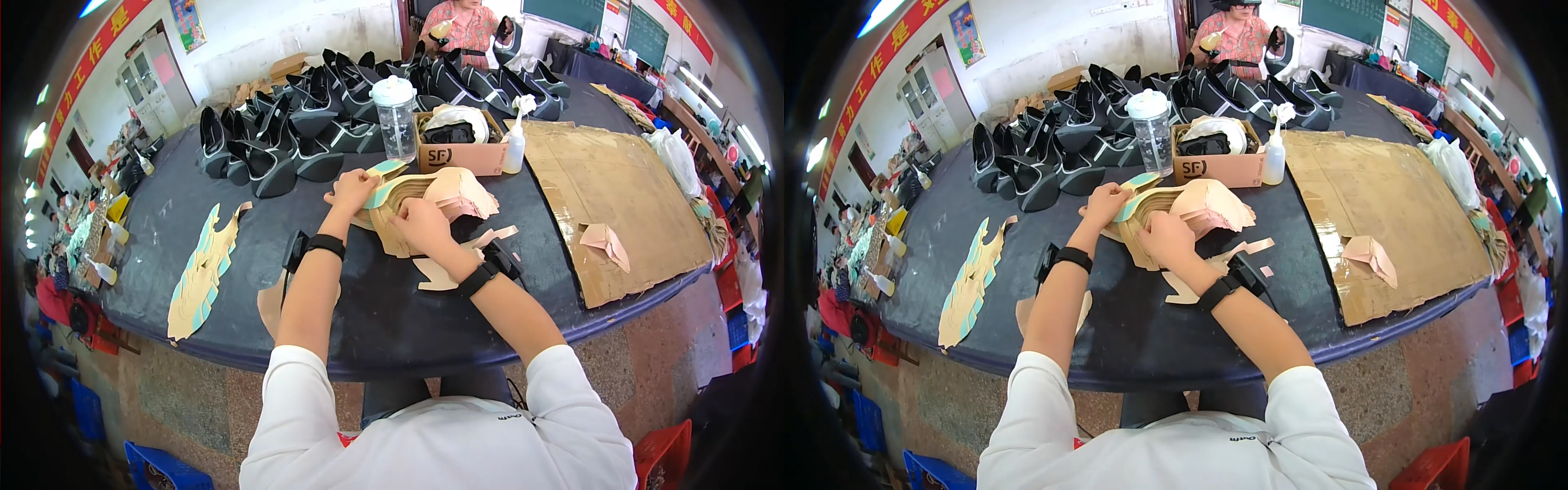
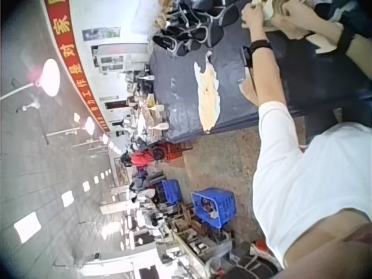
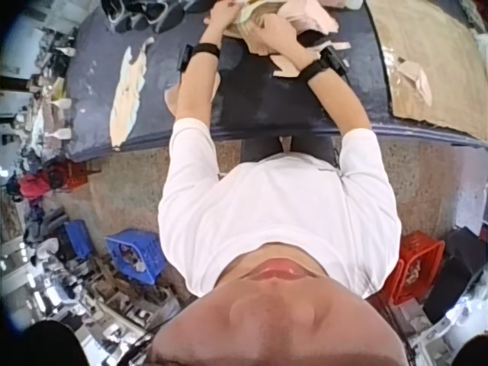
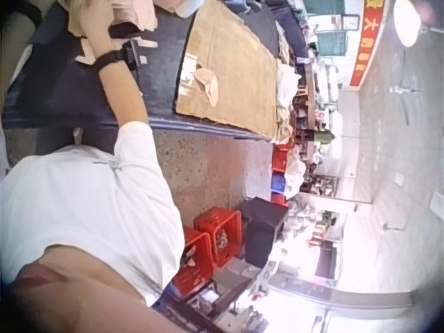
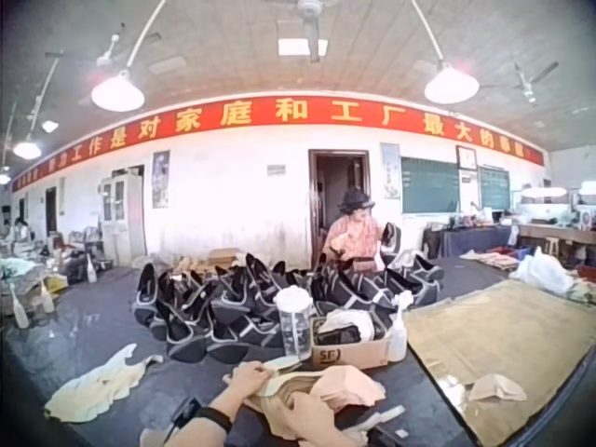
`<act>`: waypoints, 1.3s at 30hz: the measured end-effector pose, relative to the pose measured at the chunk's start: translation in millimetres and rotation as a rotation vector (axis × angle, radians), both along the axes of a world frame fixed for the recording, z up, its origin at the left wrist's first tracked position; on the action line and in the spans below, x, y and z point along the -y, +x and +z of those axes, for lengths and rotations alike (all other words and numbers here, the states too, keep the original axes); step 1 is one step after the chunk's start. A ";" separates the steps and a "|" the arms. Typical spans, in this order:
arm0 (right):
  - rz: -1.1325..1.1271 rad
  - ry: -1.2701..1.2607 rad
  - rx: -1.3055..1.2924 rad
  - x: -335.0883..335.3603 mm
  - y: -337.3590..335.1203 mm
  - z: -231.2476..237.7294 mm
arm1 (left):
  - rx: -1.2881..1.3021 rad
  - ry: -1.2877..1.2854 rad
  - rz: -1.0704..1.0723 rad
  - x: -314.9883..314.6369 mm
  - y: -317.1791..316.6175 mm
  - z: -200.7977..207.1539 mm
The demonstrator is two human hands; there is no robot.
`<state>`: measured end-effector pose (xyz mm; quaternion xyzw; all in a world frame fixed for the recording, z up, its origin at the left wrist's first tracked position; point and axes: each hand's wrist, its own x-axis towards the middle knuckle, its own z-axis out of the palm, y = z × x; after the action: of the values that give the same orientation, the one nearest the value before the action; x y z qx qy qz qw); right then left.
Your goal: The recorder sorts, inspects, and bundles leather shoe upper components using rubber bands in a factory setting.
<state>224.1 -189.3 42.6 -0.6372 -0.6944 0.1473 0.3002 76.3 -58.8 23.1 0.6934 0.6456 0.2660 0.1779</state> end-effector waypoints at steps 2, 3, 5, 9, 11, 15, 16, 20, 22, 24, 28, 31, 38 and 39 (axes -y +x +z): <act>-0.024 0.021 -0.004 0.4 11.5 -6.5 | -0.044 -0.009 0.066 5.6 18.3 6.0; -0.047 0.017 0.087 2.7 16.8 -7.1 | -0.090 -0.010 0.143 8.8 27.3 11.0; -0.008 0.033 0.184 8.7 0.8 0.4 | -0.091 0.052 0.128 -12.4 -13.5 -9.2; -0.041 0.141 0.240 23.0 -4.6 -1.6 | 0.121 -0.068 -0.101 -12.6 -22.9 1.1; 0.012 0.207 0.240 33.6 -16.7 7.2 | 0.478 0.139 -0.241 -11.7 -44.8 3.8; 0.161 0.075 0.325 73.4 -1.7 25.1 | 0.332 0.178 -0.234 35.9 -64.8 47.9; 0.257 0.099 0.326 87.9 6.9 28.3 | 0.208 0.180 -0.286 57.9 -68.6 55.6; 0.376 0.096 0.295 143.7 12.9 40.5 | -0.667 0.148 -0.442 171.7 -120.4 10.6; 0.481 -0.037 0.297 161.5 14.9 38.3 | -0.830 -0.228 -0.406 226.2 -96.1 20.4; 0.543 -0.042 0.267 171.5 9.4 27.4 | -0.837 -0.096 -0.342 251.5 -101.9 -7.6; 0.561 0.003 0.251 174.4 6.9 2.3 | -1.064 0.324 -0.247 250.2 -105.5 -34.7; 0.437 0.016 0.217 176.5 21.3 -3.7 | -0.939 0.161 -0.336 249.9 -86.5 -18.7; 0.198 0.286 0.305 151.2 70.9 -5.9 | -0.645 0.227 -0.452 286.3 20.8 5.6; 0.133 0.314 0.358 147.2 79.0 -10.0 | -0.579 0.230 -0.479 289.4 30.9 5.8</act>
<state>303.1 -336.4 32.6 -0.5516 -0.7913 -0.0585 0.2574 107.2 -348.2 28.9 0.8862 0.4550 0.0809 -0.0332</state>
